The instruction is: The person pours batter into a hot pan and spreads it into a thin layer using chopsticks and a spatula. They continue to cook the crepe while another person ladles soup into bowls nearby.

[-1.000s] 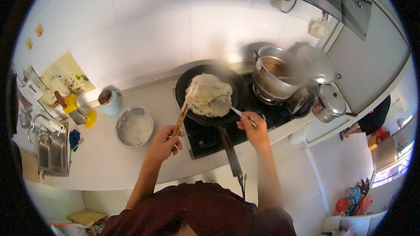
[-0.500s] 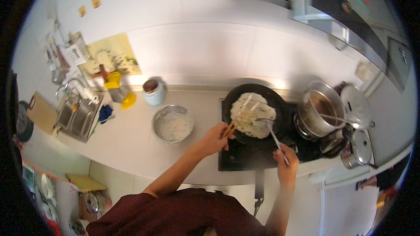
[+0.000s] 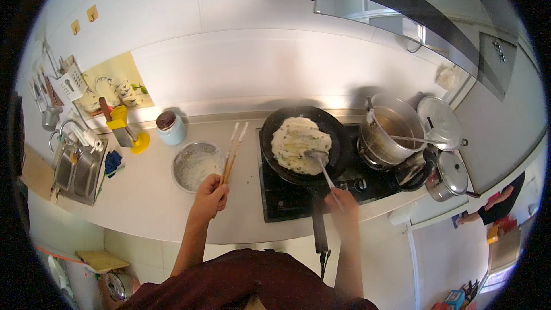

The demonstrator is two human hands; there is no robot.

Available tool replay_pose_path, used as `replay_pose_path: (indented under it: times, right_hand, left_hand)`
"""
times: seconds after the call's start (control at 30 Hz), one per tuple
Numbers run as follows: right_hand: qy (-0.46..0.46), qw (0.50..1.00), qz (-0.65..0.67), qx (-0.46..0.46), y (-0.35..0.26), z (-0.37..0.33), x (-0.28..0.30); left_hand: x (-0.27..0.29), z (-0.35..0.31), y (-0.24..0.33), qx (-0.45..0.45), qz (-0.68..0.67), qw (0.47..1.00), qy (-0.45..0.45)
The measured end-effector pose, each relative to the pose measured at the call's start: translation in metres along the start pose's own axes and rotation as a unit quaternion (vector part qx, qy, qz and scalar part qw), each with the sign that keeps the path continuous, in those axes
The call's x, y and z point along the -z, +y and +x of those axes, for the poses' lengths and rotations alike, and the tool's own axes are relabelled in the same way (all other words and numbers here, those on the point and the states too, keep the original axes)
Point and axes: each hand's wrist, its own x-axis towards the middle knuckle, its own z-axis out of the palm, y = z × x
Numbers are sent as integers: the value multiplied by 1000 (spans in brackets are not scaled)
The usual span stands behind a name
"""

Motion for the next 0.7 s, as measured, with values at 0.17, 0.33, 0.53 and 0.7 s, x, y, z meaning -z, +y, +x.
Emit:
replay_pose_path:
  times: [0.17, 0.33, 0.53, 0.7]
  right_hand:
    - [-1, 992, 101, -78, 2, 10, 3]
    - [6, 986, 144, -84, -25, 12, 18]
    - [-26, 978, 185, -91, -33, 24, 2]
    - [-54, 994, 63, -75, -45, 9, 8]
  left_hand:
    - [-4, -12, 2, 11, -15, 1000, -7]
    - [29, -28, -11, 16, -22, 998, 59]
    - [70, -38, -22, -3, -30, 993, 118]
    - [76, -53, -23, 15, -16, 991, 136]
